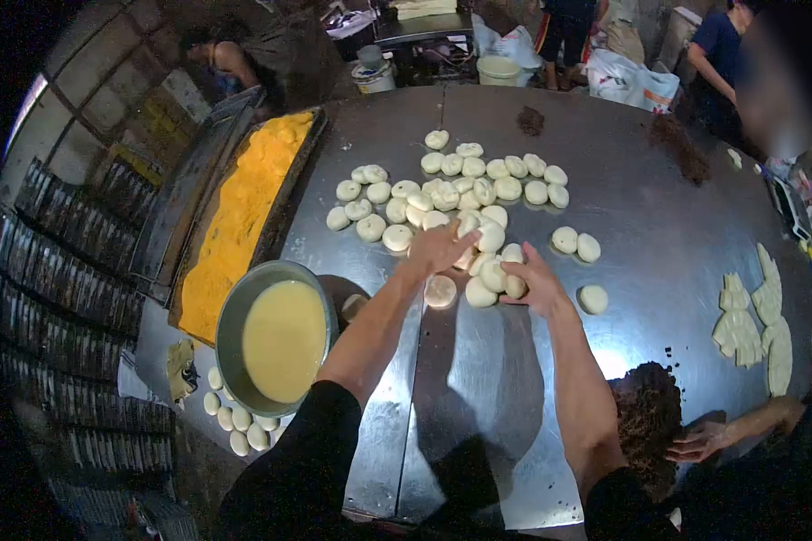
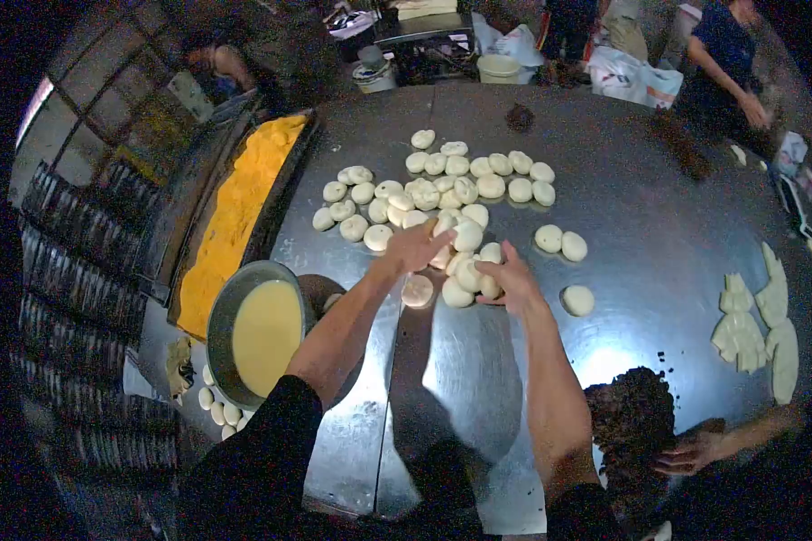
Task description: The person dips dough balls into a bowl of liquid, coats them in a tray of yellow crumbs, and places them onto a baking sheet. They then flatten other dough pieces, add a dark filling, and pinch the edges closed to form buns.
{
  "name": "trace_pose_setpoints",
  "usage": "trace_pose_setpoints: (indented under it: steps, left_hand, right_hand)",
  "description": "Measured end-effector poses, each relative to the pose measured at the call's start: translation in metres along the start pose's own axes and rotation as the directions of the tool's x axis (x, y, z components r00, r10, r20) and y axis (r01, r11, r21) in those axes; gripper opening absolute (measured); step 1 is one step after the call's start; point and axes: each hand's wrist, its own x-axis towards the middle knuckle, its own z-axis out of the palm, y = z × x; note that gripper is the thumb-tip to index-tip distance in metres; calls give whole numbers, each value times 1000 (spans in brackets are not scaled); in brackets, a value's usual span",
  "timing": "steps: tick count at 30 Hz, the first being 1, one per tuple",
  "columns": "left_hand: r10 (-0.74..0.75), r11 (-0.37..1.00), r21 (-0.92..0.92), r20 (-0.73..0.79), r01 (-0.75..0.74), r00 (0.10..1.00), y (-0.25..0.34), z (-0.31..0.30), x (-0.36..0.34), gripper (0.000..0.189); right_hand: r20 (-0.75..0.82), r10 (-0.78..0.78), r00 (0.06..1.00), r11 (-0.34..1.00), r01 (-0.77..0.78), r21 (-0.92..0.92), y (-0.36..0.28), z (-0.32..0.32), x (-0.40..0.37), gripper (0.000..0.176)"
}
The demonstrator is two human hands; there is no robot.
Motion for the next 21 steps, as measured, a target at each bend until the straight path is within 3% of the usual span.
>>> trace_pose_setpoints:
  steps: [3,5,7,10,15,18,21]
  left_hand:
    - [23,998,-52,13,-23,1000,-7,3,10,82]
    - [3,989,-146,59,5,998,-7,3,14,87]
    - [-23,909,-416,-37,5,999,-9,12,18,90]
    - [-8,880,-471,-128,-54,992,-9,16,7,77]
    - [19,853,-516,-116,-77,993,15,-28,-65,67]
    - [33,781,-600,-240,-175,970,2,-38,-99,64]
    - [62,729,-647,-265,-225,962,-12,-98,-160,62]
  right_hand:
    - [69,-27,997,999,25,34,-14,15,13,93]
    - [222,-85,971,993,63,102,-24,21,22,82]
    - [261,-71,963,991,38,131,-27,23,25,78]
    - [319,-76,945,972,-1,233,-4,25,26,73]
    - [255,-241,936,883,102,459,25,49,-32,73]
    - [257,-255,932,872,107,477,23,78,-72,74]
    - [292,-345,892,849,164,503,4,136,-116,75]
